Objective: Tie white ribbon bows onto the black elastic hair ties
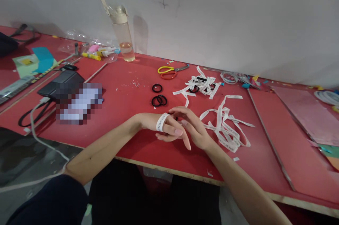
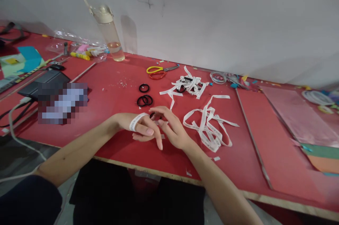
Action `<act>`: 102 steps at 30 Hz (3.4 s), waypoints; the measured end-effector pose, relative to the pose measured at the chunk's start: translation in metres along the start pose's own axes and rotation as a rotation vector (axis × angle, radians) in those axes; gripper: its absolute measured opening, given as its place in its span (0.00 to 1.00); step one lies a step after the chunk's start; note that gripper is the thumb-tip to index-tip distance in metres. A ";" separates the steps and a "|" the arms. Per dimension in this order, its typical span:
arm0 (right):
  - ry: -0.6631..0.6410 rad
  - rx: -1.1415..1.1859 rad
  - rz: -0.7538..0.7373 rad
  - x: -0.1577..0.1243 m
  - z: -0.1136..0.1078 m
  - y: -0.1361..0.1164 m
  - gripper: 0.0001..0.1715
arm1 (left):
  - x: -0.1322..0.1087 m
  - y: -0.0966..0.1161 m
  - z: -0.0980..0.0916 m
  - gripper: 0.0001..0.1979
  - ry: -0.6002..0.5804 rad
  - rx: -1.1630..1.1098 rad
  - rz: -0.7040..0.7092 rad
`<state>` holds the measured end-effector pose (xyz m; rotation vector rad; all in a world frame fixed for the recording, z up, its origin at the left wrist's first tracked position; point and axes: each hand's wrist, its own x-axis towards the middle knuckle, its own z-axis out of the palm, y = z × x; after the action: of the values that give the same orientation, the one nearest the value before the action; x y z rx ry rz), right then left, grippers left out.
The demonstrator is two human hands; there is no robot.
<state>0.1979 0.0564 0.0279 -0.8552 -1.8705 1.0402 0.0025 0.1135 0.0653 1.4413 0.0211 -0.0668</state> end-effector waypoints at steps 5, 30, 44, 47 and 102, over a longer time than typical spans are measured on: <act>-0.080 -0.118 -0.093 0.000 0.000 0.005 0.26 | 0.004 -0.006 0.002 0.28 0.076 -0.008 0.003; -0.043 -0.187 -0.027 0.003 0.009 0.008 0.15 | 0.026 -0.013 0.021 0.26 -0.168 -0.123 -0.026; 0.182 -0.314 0.025 0.001 0.003 0.003 0.11 | 0.025 -0.025 0.027 0.15 0.397 0.474 0.163; 0.213 -0.375 -0.057 0.000 0.002 0.005 0.11 | 0.027 -0.027 0.028 0.17 0.485 0.767 0.197; 0.085 -0.401 0.146 0.002 -0.004 0.013 0.21 | 0.006 0.001 0.027 0.25 0.326 0.133 0.298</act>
<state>0.2030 0.0653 0.0185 -1.2630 -1.9986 0.7071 0.0076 0.0869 0.0698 1.5610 0.0697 0.4182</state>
